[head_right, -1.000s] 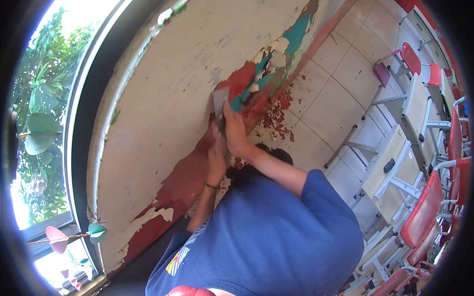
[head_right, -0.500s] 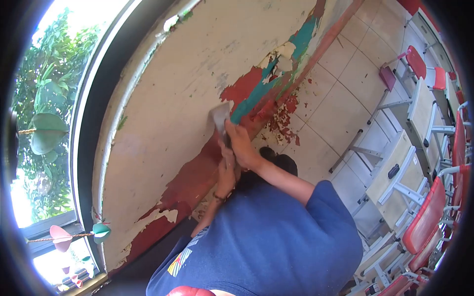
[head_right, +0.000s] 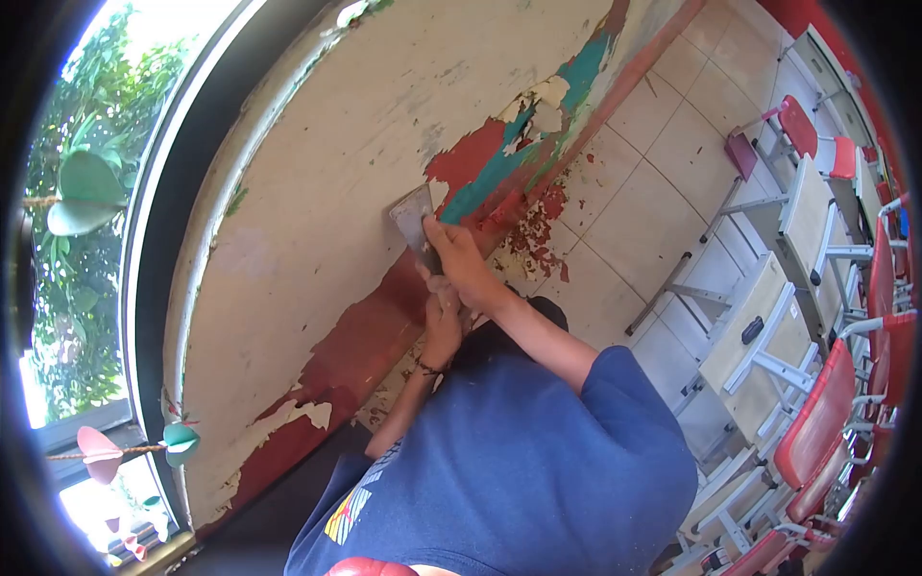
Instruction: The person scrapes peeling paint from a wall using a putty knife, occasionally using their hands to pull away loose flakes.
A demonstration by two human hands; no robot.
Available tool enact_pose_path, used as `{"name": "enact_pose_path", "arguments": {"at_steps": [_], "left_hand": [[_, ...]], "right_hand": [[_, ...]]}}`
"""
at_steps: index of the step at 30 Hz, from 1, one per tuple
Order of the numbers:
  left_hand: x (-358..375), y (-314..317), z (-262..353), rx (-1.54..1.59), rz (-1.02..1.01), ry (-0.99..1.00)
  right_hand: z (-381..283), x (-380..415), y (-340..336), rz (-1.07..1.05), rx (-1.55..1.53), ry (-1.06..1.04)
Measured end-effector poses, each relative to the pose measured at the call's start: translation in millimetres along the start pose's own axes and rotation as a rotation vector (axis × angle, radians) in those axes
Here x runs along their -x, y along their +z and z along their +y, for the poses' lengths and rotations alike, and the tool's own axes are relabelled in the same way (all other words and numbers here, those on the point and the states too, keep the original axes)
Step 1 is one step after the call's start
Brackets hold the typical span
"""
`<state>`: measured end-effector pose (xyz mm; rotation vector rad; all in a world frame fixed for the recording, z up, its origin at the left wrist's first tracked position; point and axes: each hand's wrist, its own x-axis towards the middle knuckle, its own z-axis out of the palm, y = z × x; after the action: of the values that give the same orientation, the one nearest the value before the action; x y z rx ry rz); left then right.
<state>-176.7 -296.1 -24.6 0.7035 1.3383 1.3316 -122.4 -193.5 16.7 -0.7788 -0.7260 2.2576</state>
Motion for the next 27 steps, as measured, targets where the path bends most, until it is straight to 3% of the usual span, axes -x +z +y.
{"name": "enact_pose_path", "arguments": {"at_steps": [4, 6, 12, 15, 20, 22, 24, 25, 27], "left_hand": [[13, -2, -2, -0.137, 0.033, 0.052], [18, -12, 1, 0.021, -0.029, -0.133], [1, 3, -12, -0.107, 0.068, -0.002], [12, -5, -17, 0.012, 0.05, -0.058], [-5, -1, 0, -0.086, 0.019, -0.026], [1, -2, -3, -0.097, 0.015, -0.022], [9, -4, -5, -0.038, 0.028, -0.113], [6, -4, -3, -0.039, 0.024, -0.093], [3, -3, 4, -0.183, 0.009, 0.133]], "right_hand": [[3, 5, 3, -0.037, -0.117, 0.032], [10, 6, 6, -0.021, -0.09, 0.048], [-3, 0, 3, 0.017, -0.054, 0.028], [10, 9, 7, 0.042, -0.026, 0.044], [-5, -4, 7, 0.097, -0.023, 0.03], [-6, -1, 4, 0.016, -0.074, 0.008], [5, 7, 9, 0.069, 0.004, 0.019], [8, 6, 12, 0.112, 0.08, 0.013], [0, 0, 12, 0.047, 0.004, 0.033]]}}
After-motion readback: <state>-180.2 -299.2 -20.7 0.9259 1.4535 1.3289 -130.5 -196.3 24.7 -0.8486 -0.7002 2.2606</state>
